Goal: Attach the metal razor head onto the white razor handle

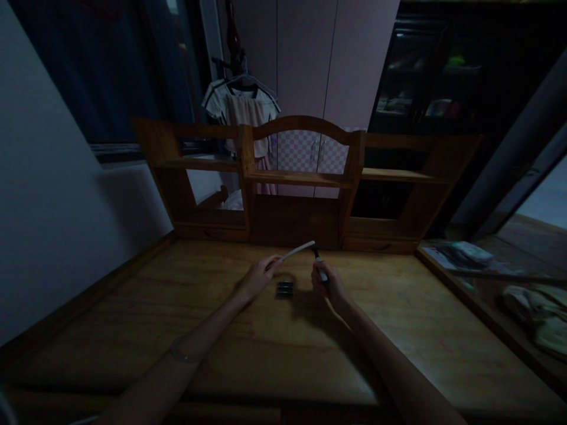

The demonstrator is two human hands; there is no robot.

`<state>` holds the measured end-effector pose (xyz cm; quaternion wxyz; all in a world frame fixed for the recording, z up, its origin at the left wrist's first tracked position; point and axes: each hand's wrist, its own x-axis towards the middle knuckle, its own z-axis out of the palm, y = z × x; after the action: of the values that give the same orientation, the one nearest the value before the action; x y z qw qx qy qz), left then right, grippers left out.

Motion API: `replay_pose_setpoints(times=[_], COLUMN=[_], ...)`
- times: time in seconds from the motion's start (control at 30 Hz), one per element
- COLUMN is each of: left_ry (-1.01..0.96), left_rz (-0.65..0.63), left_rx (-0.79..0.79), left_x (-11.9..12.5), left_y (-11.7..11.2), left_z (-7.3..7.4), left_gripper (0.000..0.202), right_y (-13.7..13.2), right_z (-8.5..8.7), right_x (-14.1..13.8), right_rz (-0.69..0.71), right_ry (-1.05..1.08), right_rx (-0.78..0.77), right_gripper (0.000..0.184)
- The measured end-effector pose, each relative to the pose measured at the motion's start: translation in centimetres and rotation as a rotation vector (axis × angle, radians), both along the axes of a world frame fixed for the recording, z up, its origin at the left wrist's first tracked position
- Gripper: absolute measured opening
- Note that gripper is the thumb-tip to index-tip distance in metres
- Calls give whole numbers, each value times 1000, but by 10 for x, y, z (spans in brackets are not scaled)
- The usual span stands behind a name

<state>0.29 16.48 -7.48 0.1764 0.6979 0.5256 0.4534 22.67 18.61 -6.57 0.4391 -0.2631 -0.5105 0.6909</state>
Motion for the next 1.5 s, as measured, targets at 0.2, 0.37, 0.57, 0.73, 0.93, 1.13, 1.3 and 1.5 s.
replay_pose_setpoints(times=[0.2,0.37,0.57,0.73,0.93,1.13,1.3,1.5], left_ry=[-28,16,5,32,25,117,95,129], left_rz=[-5,-6,-14,44,11,39,39,62], left_rx=[24,-16,40,13,72,89,117,94], left_x=[-2,-2,-4,-4,-4,-8,-11,-6], left_y=[1,2,3,5,3,7,4,6], left_z=[0,-5,-4,-6,-1,-5,-2,-5], left_gripper=[36,37,36,36,36,35,36,34], right_y=[-2,-1,-1,-1,-1,-2,-2,-2], right_z=[4,3,6,7,8,8,8,7], right_x=[2,3,5,5,5,5,6,5], right_rz=[27,31,73,56,62,73,65,60], right_ry=[57,67,95,87,67,92,100,115], right_rx=[-14,-58,-67,-81,-76,-84,-80,-53], right_gripper=[39,37,36,37,39,38,39,36])
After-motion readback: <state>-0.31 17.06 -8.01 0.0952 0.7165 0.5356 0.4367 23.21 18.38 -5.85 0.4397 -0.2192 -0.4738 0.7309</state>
